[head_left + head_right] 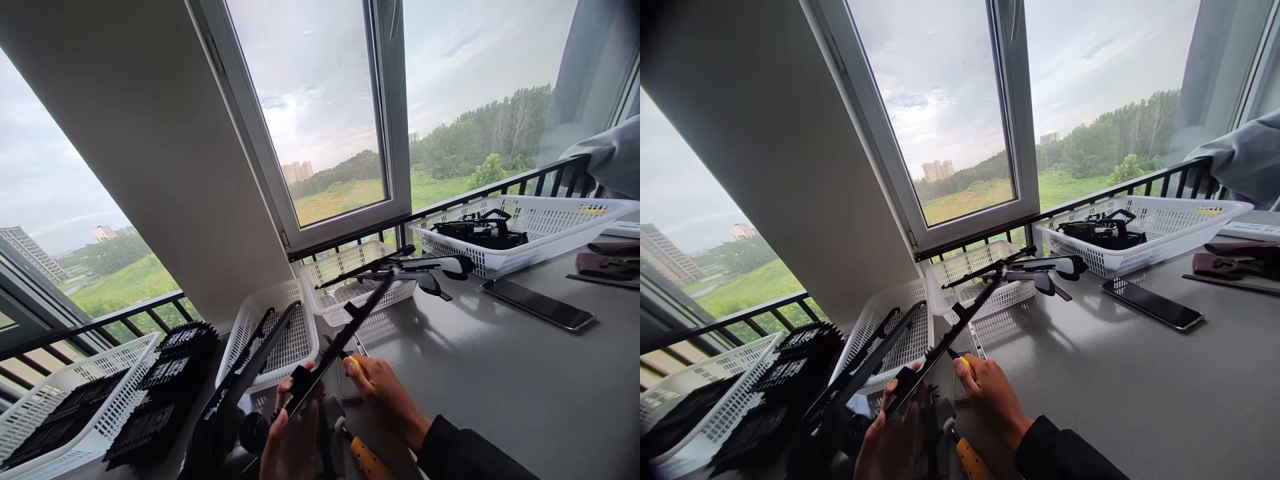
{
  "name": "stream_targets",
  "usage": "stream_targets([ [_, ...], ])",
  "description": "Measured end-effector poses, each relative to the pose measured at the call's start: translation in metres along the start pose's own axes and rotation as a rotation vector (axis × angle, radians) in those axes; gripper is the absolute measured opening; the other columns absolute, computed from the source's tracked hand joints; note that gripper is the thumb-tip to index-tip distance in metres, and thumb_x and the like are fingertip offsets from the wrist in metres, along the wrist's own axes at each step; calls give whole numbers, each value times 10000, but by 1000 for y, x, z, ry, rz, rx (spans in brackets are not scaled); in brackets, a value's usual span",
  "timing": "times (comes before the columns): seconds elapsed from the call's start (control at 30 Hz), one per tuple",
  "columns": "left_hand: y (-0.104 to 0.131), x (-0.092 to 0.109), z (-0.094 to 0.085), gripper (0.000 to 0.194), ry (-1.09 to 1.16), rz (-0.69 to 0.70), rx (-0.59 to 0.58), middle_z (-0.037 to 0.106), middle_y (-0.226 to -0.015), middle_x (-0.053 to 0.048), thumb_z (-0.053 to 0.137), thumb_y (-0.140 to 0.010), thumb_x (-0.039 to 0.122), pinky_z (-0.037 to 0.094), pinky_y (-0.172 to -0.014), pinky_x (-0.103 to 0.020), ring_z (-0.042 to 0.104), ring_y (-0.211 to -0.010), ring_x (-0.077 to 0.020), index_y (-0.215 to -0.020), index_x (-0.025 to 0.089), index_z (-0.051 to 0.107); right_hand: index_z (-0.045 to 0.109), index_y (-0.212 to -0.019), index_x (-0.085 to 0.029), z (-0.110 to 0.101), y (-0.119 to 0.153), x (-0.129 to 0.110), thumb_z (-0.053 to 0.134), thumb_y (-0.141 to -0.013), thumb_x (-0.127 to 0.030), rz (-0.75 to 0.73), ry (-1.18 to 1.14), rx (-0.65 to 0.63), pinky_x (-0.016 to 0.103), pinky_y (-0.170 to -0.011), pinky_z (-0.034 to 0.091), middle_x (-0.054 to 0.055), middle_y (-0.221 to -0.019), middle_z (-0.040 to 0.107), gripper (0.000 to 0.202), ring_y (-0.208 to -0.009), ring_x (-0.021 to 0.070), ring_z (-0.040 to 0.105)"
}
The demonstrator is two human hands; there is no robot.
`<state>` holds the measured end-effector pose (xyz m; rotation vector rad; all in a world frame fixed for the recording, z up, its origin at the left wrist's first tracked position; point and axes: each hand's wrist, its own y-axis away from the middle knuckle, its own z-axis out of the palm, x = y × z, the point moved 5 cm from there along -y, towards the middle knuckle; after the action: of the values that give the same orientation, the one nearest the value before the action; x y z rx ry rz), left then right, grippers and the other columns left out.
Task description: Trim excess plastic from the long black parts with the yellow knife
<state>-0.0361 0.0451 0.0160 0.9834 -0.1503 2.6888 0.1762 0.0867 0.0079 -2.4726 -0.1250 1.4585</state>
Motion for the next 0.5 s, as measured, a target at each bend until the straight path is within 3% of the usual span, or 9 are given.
stream_targets([
  [0.13, 0, -3, 12, 509, -80, -2, -49, 582, -1678, 56, 798, -969, 364, 385, -1346, -395, 472, -1607, -302, -1453, 494, 709, 595, -757, -210, 1, -2, 3, 309, -1072, -713, 46, -81, -43, 296, -670, 348, 64, -765, 707, 659, -708, 200, 612],
  [0.27, 0, -8, 22, 568, -87, 43, -21, 605, -1658, 26, 876, -891, 420, 435, -1315, -463, 506, -1579, -352, -1438, 459, 728, 658, -774, -210, -3, -5, 8, 355, -1035, -713, 119, -161, -24, 310, -675, 376, 65, -712, 677, 643, -709, 217, 620],
  [0.33, -2, -8, 24, 540, -88, 46, 11, 612, -1652, 4, 874, -881, 485, 586, -1160, -464, 638, -1446, -376, -1405, 427, 757, 669, -789, -208, -5, -7, 13, 380, -1003, -732, 171, -221, -12, 309, -633, 378, 38, -614, 597, 635, -632, 207, 582],
  [0.4, -4, -3, 23, 548, -109, 70, 59, 601, -1660, -35, 863, -869, 556, 693, -861, -400, 772, -1163, -335, -1383, 384, 774, 657, -823, -205, -6, -9, 19, 388, -974, -742, 232, -302, -3, 297, -562, 368, -2, -545, 511, 619, -535, 182, 517],
  [0.5, -8, 10, 16, 560, -123, 170, 162, 687, -1543, -107, 825, -875, 635, 589, -524, -273, 716, -767, -193, -1326, 304, 798, 624, -915, -201, -6, -11, 26, 385, -942, -766, 319, -441, 8, 270, -445, 343, -49, -529, 445, 615, -436, 147, 429],
])
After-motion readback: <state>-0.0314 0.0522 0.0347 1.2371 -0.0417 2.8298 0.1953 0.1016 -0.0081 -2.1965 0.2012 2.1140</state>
